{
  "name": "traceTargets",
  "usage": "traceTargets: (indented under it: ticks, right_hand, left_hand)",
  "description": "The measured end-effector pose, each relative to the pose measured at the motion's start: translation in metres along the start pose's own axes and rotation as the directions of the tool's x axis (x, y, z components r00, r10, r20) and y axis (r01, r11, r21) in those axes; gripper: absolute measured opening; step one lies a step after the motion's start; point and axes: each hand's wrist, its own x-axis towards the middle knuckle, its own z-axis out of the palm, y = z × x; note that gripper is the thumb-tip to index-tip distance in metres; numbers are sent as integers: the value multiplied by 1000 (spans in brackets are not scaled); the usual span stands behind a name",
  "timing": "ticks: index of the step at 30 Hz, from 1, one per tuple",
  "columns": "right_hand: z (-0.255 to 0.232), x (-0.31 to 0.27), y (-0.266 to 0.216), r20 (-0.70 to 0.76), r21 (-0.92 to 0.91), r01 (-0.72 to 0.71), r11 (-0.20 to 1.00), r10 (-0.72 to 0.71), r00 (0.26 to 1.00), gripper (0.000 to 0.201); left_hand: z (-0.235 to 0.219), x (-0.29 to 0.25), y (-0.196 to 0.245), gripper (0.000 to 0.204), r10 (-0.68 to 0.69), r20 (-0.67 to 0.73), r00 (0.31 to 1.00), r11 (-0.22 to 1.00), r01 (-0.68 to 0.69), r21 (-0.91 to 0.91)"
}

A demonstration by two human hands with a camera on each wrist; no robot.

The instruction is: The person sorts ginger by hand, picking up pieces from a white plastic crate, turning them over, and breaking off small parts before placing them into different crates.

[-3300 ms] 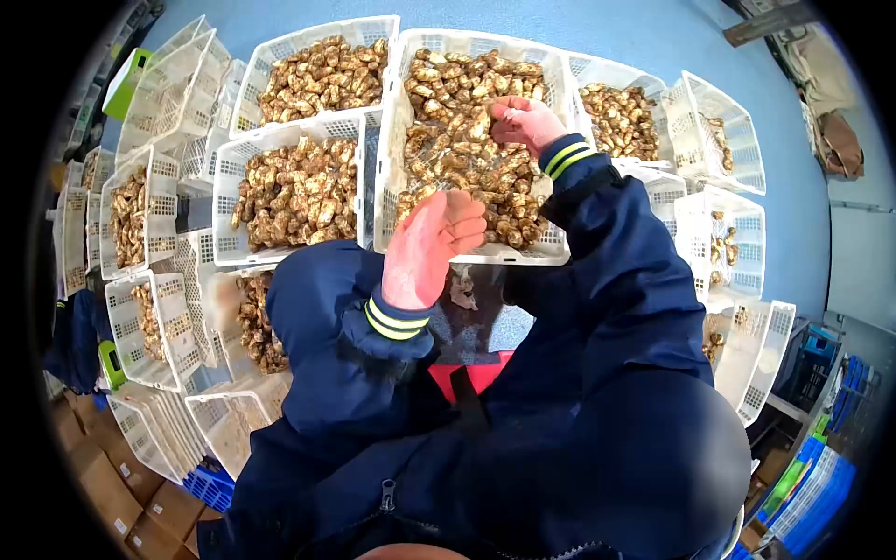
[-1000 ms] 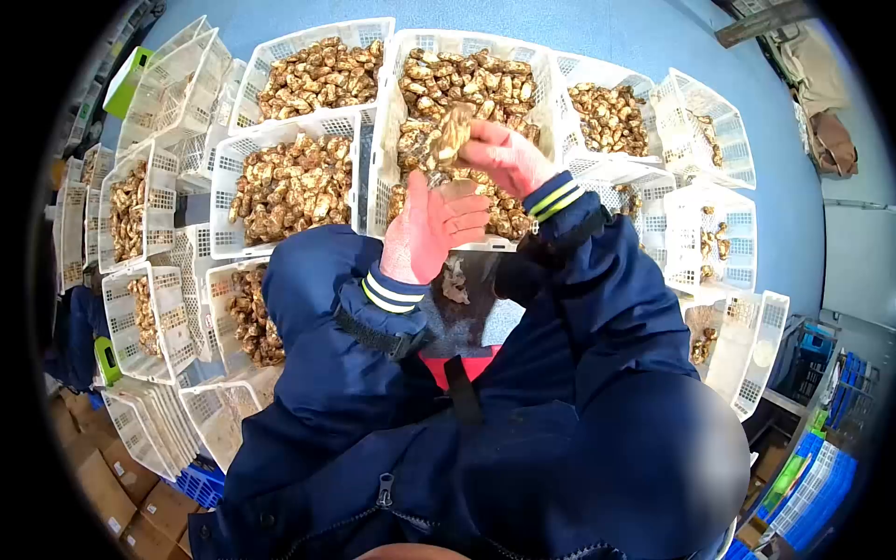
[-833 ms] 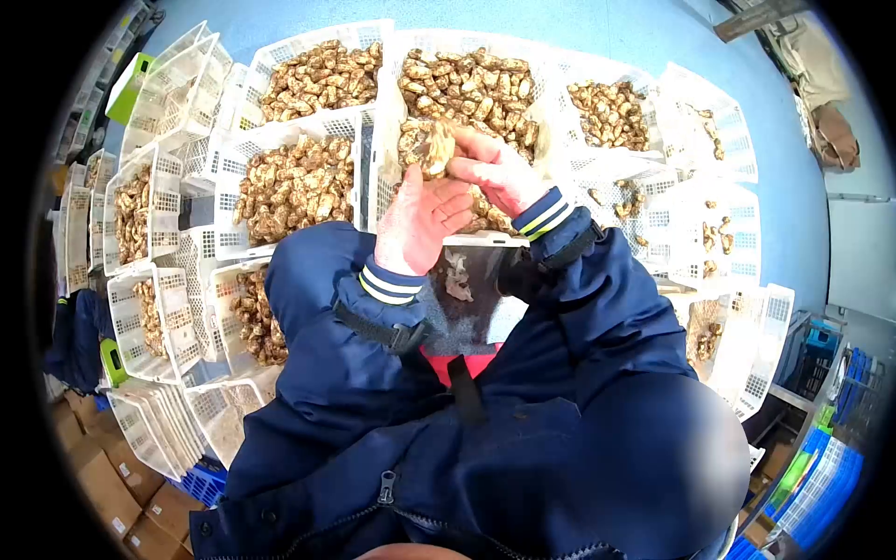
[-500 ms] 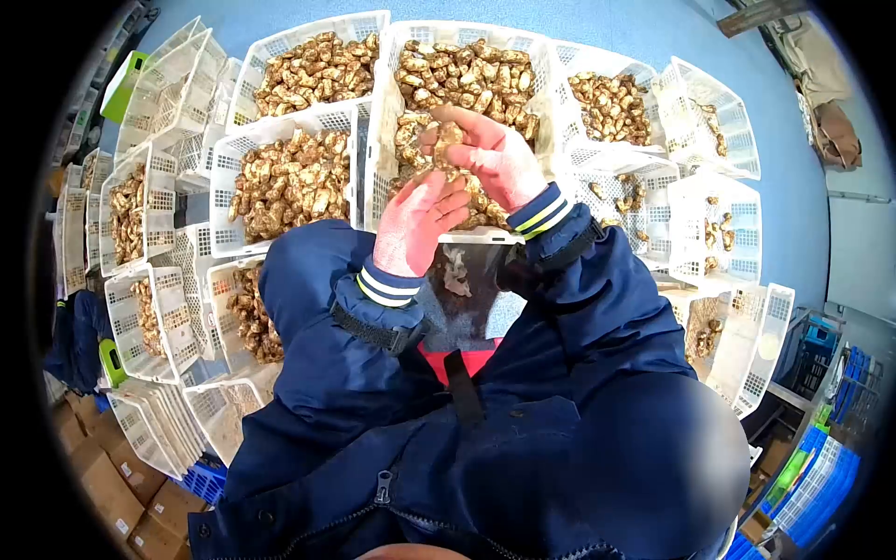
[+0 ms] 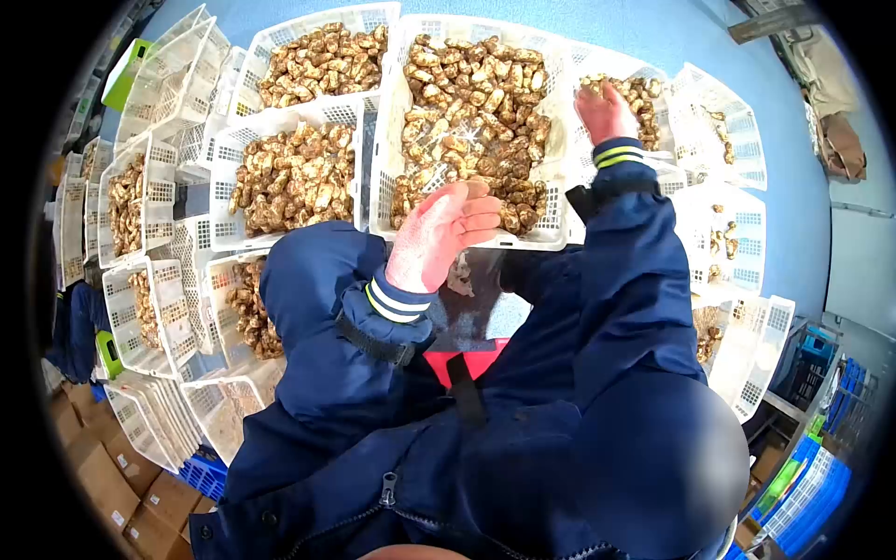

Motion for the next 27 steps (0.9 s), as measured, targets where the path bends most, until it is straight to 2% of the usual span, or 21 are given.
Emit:
traceTargets:
  ticks: [1,2,3,4,5,7,9,10,11,13,15,17,18,21,22,23,25,26,27]
  right_hand:
    - [63,-32,25,-155,-427,47,903,-125,980,39]
    - [53,-19,40,20,-705,100,702,-122,992,35]
    - [50,2,62,-1,-831,-17,556,29,1000,35]
    - [54,10,83,117,-983,97,-157,-118,986,35]
    - [43,24,101,186,-872,147,-467,-38,982,34]
    - [48,21,135,110,-610,-50,-791,-147,983,33]
    - [46,32,160,2,-563,-175,-808,-212,977,29]
    - [79,22,162,-188,-559,-229,-797,-147,971,26]
    - [71,23,174,-68,-546,-117,-829,-96,993,24]
    - [80,20,181,-84,-506,-110,-856,-78,993,26]
    - [88,18,171,-177,-490,-197,-849,-125,976,27]
    - [73,17,158,-152,-473,-153,-868,-91,984,26]
    - [70,16,152,-212,-492,-215,-844,-123,969,27]
    - [37,21,147,-64,-608,-168,-776,-163,985,38]
    - [43,17,146,-90,-646,-196,-738,-182,979,48]
    - [51,18,144,-198,-655,-253,-712,-162,967,49]
    - [47,18,152,-157,-635,-279,-721,-233,960,37]
    - [36,20,159,-3,-571,-220,-791,-267,964,38]
    - [44,19,158,-116,-591,-243,-769,-217,969,38]
  left_hand:
    - [1,0,-1,35,-1,7,1000,1000,1,-13]
    - [2,0,-1,35,-7,4,1000,1000,7,-6]
    - [2,1,-2,36,-12,0,1000,1000,12,1]
    - [2,0,-2,36,3,27,1000,1000,-3,-17]
    - [9,-3,5,37,-19,-14,1000,999,19,37]
    - [9,-3,8,38,-27,0,1000,1000,27,-9]
    - [10,-4,12,37,-42,-7,999,999,42,-22]
    - [10,-5,13,37,-41,-6,999,999,41,-22]
    - [11,-7,15,37,-47,-3,999,999,47,-23]
    - [12,-8,17,37,-53,-13,999,998,53,-23]
    - [11,-9,19,37,-48,-16,999,999,48,-24]
    - [12,-10,19,37,-25,22,999,998,26,-49]
    - [10,-9,15,36,-11,43,999,997,15,-79]
    - [12,-9,14,35,-34,28,999,998,36,-57]
    - [12,-9,13,35,-24,39,999,997,27,-75]
    - [12,-8,13,35,-19,35,999,997,21,-70]
    - [11,-7,12,35,-35,9,999,999,36,-37]
    - [13,-6,14,36,-29,-16,999,999,29,-13]
    - [13,-6,14,36,-29,-18,999,1000,29,-5]
